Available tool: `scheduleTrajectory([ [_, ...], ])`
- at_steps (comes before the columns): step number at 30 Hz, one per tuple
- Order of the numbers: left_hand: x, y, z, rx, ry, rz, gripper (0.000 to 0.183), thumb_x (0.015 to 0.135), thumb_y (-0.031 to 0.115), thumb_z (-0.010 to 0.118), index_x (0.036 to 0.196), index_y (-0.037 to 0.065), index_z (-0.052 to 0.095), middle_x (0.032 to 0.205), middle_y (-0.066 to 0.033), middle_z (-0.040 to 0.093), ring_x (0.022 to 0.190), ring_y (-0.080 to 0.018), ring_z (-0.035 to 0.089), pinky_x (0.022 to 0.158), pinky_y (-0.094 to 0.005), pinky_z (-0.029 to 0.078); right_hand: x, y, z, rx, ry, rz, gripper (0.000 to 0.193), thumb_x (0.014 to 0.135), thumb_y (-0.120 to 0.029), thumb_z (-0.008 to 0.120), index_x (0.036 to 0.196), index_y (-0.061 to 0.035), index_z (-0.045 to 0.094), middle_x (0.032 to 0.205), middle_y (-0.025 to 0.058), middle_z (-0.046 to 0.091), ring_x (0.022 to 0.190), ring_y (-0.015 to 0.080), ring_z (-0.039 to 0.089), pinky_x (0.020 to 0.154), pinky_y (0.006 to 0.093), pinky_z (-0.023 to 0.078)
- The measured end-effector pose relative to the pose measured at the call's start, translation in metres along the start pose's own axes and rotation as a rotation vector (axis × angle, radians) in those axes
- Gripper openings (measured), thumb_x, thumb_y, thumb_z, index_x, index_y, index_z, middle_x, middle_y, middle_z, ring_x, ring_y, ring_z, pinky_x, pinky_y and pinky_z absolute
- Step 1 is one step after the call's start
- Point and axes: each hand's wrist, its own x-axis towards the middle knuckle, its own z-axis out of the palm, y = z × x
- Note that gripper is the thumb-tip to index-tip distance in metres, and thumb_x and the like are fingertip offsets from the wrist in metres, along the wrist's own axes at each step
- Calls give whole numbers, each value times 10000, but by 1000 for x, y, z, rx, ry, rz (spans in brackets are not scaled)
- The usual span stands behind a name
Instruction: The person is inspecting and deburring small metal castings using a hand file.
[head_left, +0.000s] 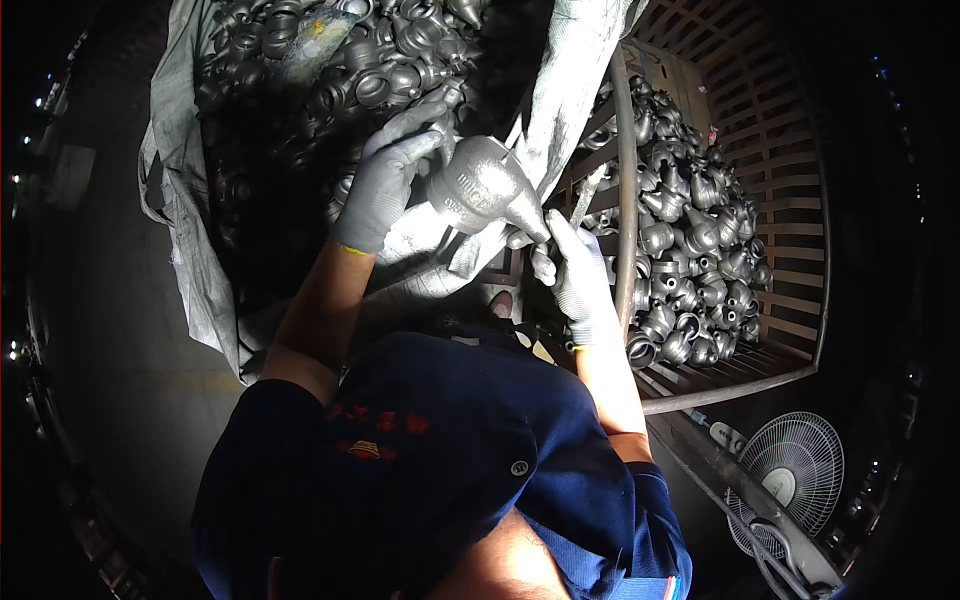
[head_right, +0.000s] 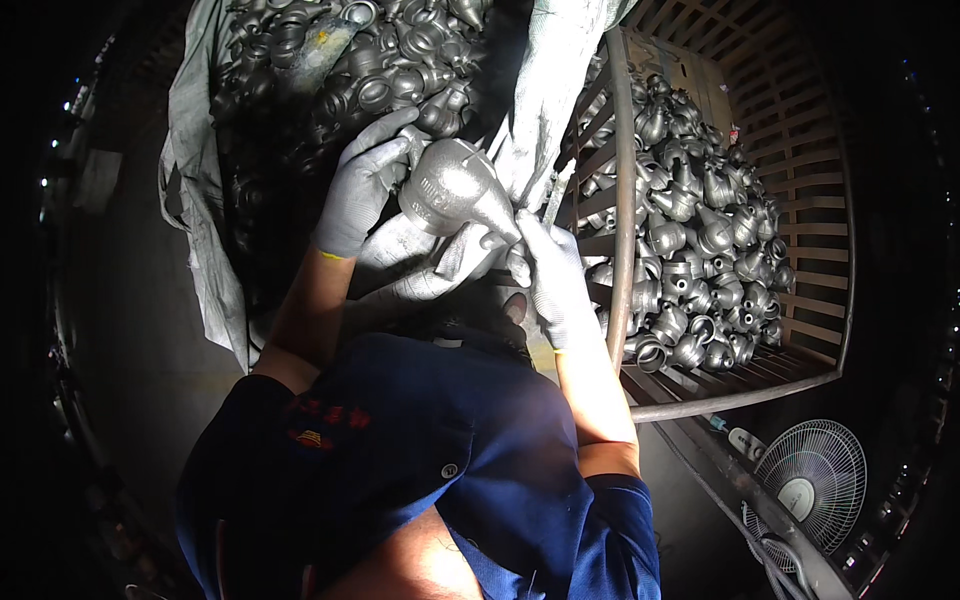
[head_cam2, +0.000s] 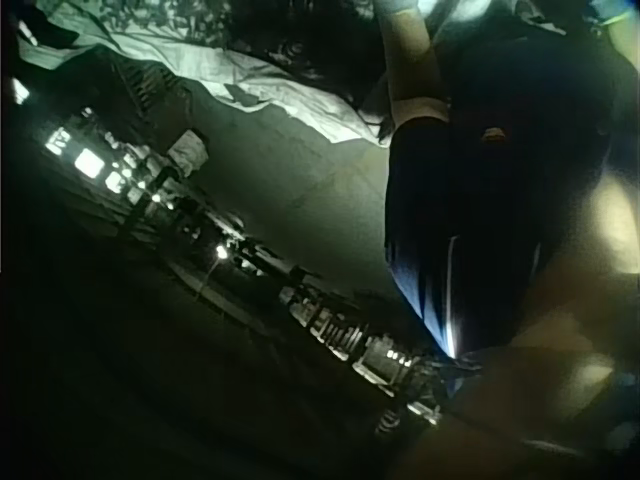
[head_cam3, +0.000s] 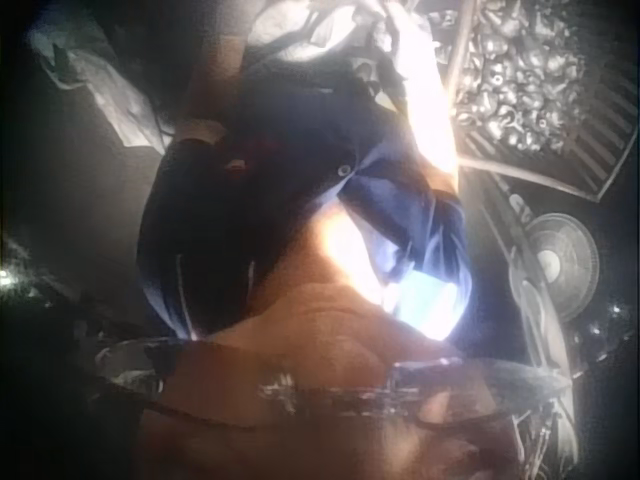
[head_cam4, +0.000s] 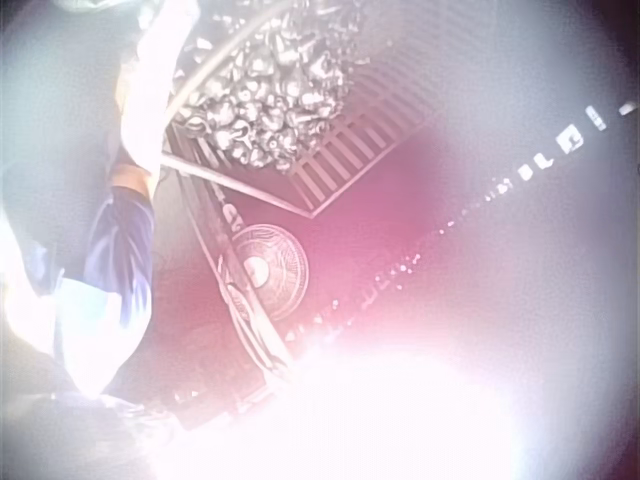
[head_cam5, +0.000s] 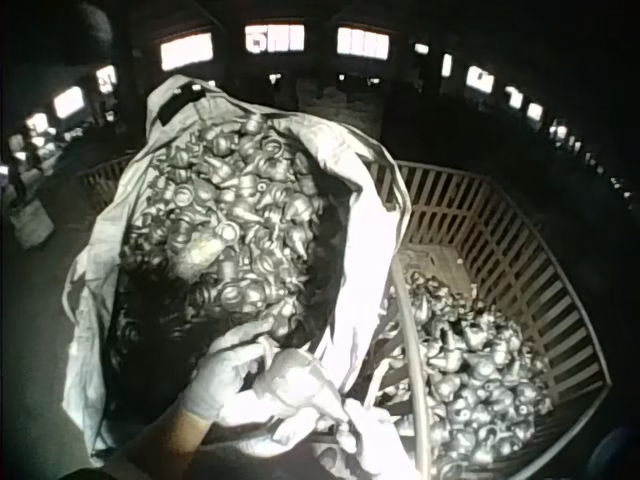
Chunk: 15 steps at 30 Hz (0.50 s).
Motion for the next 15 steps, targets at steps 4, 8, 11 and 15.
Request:
scheduleTrajectory([
  [4,3,-12,-11,-101,-54,-68,316,935,40,467,1232,-16,557,926,-54,616,848,-118,573,818,-249,469,-6,-6,4,-89,71,-53,340,921,-265,581,1098,18,644,607,-48,527,489,6,378,446,168,277],
  [8,5,-18,-8,-23,-4,-76,289,939,36,471,1203,-5,581,902,-40,607,821,-105,559,811,-240,465,-11,-12,6,-94,44,-83,409,884,-189,623,1228,31,592,733,-14,647,502,-1,377,448,161,282],
  [11,3,-16,-4,340,8,68,298,910,16,471,1177,-31,595,989,-102,634,925,-162,597,867,-272,474,-11,-14,3,-65,14,-51,383,870,-148,638,1207,31,606,828,15,692,510,-2,385,452,157,289],
  [15,-1,-15,8,889,-64,397,290,904,77,499,1136,-65,598,1107,-154,630,1031,-210,610,909,-307,472,-5,-6,-13,33,-16,62,317,906,-163,609,1147,43,605,795,97,678,452,29,382,406,169,269],
])
